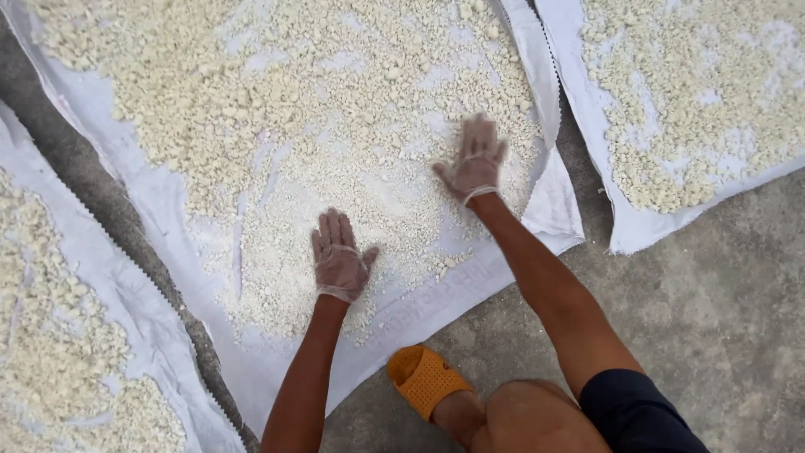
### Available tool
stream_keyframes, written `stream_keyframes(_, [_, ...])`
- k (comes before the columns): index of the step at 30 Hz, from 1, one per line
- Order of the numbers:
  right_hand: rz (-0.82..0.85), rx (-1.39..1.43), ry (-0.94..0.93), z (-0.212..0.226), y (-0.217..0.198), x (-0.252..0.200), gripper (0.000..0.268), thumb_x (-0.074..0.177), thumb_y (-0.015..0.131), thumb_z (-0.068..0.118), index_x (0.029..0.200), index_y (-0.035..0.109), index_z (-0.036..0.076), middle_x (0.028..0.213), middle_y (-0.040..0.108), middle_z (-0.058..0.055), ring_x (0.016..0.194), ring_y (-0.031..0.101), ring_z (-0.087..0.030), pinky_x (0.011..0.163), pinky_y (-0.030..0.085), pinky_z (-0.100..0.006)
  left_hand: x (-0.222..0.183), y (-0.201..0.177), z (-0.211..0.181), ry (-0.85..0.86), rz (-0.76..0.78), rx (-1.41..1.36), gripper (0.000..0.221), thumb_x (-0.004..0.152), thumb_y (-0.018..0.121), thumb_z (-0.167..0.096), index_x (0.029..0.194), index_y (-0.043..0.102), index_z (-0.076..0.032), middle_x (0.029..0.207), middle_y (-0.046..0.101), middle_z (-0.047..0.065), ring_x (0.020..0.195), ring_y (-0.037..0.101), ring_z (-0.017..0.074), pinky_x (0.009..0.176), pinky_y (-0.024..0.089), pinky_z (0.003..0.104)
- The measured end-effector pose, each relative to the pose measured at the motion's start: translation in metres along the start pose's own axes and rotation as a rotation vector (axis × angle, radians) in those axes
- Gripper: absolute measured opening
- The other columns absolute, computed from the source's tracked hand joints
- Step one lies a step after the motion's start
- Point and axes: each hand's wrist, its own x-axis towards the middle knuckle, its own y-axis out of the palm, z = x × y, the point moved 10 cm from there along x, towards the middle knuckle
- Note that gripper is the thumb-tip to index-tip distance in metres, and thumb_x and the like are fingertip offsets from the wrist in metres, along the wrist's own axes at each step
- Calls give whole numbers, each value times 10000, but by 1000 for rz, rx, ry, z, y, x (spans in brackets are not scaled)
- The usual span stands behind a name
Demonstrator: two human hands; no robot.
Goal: The person spreads small white granules evenly across a large white sack using both gloved hands. They repeatedly pat, rub, and smooth the granules to create a uniform layer. The person adjusts the sack edges and continues spreading until the surface appears level.
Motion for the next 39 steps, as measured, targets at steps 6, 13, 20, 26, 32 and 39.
stream_keyframes(6, [152,-32,-284,57,35,-64,1056,952,411,758,1648,43,54,1714,-11,-209,1574,-10,-374,1257,-4,-554,0,-18,-4,-5,3,7,989,974,462,-659,1638,103,-20,1722,33,208,1591,-10,378,1284,-6,515])
stream_keyframes(13, [153,-75,-401,53,64,-85,1074,911,295,860,1664,40,138,1731,-33,-149,1572,-44,-404,1230,-22,-636,1,-18,-5,-39,61,4,991,978,461,-669,1643,87,-37,1729,-2,183,1593,-40,360,1286,-30,505])
stream_keyframes(20, [39,-153,-444,96,28,-47,1032,950,390,776,1664,101,88,1724,44,-184,1577,39,-371,1254,26,-571,1,-14,-3,-19,-3,27,999,973,467,-687,1643,117,-34,1729,37,185,1597,-6,359,1290,9,510])
stream_keyframes(26, [210,-158,-564,114,54,-100,1038,949,270,814,1648,93,66,1721,33,-186,1580,29,-354,1262,17,-538,4,-11,1,-16,-36,17,950,986,468,-661,1639,171,-38,1727,90,185,1596,53,354,1284,59,533])
stream_keyframes(32, [104,-117,-440,118,36,-40,937,1002,280,736,1671,69,115,1733,-16,-127,1582,-23,-333,1249,12,-601,-26,-27,-37,40,9,55,838,1037,409,-579,1661,105,-108,1730,15,158,1587,14,338,1263,-6,527])
stream_keyframes(39, [138,-79,-303,66,78,-140,799,1056,221,593,1658,55,95,1732,-16,-149,1578,-59,-328,1246,-21,-572,32,-36,-61,114,30,107,855,1044,340,-633,1653,106,-80,1730,32,156,1595,17,312,1277,-3,515])
